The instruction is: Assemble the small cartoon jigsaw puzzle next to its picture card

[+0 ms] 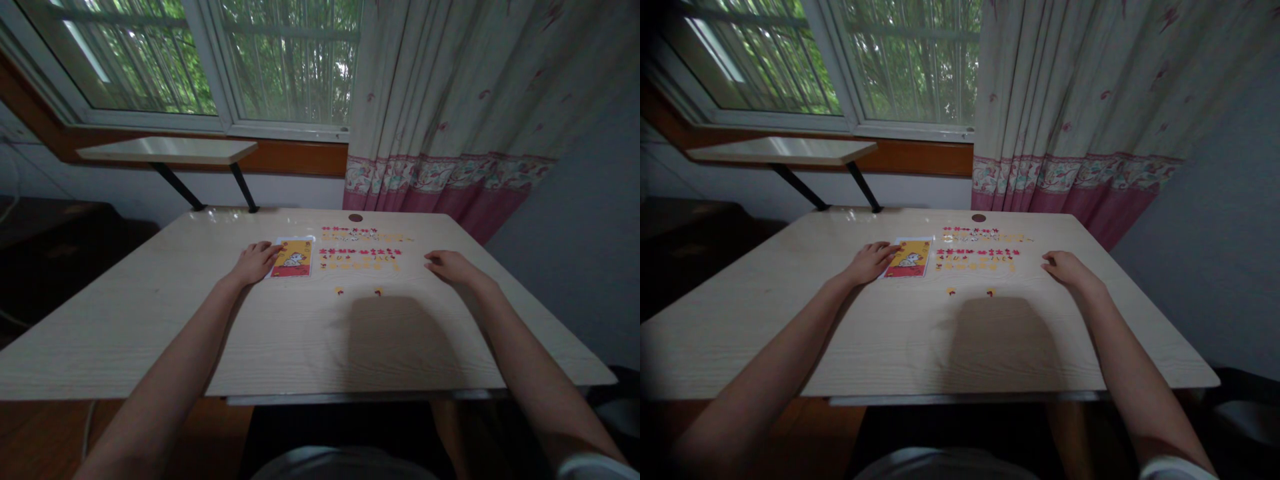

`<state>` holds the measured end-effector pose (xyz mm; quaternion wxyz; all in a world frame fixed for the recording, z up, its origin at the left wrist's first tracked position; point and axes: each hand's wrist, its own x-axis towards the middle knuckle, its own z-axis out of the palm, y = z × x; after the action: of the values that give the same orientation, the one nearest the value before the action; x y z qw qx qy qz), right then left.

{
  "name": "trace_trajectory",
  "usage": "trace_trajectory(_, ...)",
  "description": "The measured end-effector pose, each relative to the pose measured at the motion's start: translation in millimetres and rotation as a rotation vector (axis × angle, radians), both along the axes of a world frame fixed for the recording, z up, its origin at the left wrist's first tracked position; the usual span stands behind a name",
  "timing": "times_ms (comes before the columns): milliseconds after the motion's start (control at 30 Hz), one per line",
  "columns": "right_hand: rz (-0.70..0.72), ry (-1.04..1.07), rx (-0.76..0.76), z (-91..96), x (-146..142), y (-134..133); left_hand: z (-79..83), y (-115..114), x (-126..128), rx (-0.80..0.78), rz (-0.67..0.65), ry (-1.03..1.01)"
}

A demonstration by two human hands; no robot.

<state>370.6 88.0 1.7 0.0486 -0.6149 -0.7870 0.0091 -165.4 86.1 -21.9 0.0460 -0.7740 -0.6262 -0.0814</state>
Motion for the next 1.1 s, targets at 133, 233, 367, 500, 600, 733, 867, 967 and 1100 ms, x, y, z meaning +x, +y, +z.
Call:
trace_trajectory(133, -0.004, 0.0, 0.01, -1.2, 0.5, 0.6, 0.2, -0.3, 0.4, 0.001, 0.0, -0.002)
trace_trajectory(233, -0.01, -0.01, 0.002, -0.2, -0.2, -0.1, 1.1, -1.1, 1.4, -0.002, 0.007, -0.003)
trace_trajectory(367, -0.018, -0.008, -0.005, 2.8, -2.7, -2.4, 2.0, -1.5, 1.1, -0.004, 0.0, -0.019)
trace_trajectory(500, -0.019, -0.014, -0.009, 6.6, -6.6, -5.1, 1.3, -0.4, -1.3, 0.008, -0.02, -0.032)
trace_trajectory(600, -0.03, -0.027, -0.027, 8.8, -8.5, -6.2, -0.2, 1.0, -3.3, 0.022, -0.042, -0.039)
trace_trajectory(733, -0.012, -0.019, -0.021, 9.0, -8.3, -5.5, -2.3, 2.6, -4.8, 0.028, -0.05, -0.038)
trace_trajectory(867, -0.02, -0.027, -0.021, 6.7, -7.2, -3.7, -3.5, 3.4, -5.7, 0.026, -0.058, -0.043)
trace_trajectory(967, -0.015, -0.022, -0.019, 4.6, -6.8, -3.4, -3.6, 3.6, -6.3, 0.035, -0.066, -0.041)
trace_trajectory(1100, 0.003, -0.016, 0.001, 3.7, -6.1, -4.8, -3.8, 3.6, -6.2, 0.036, -0.072, -0.033)
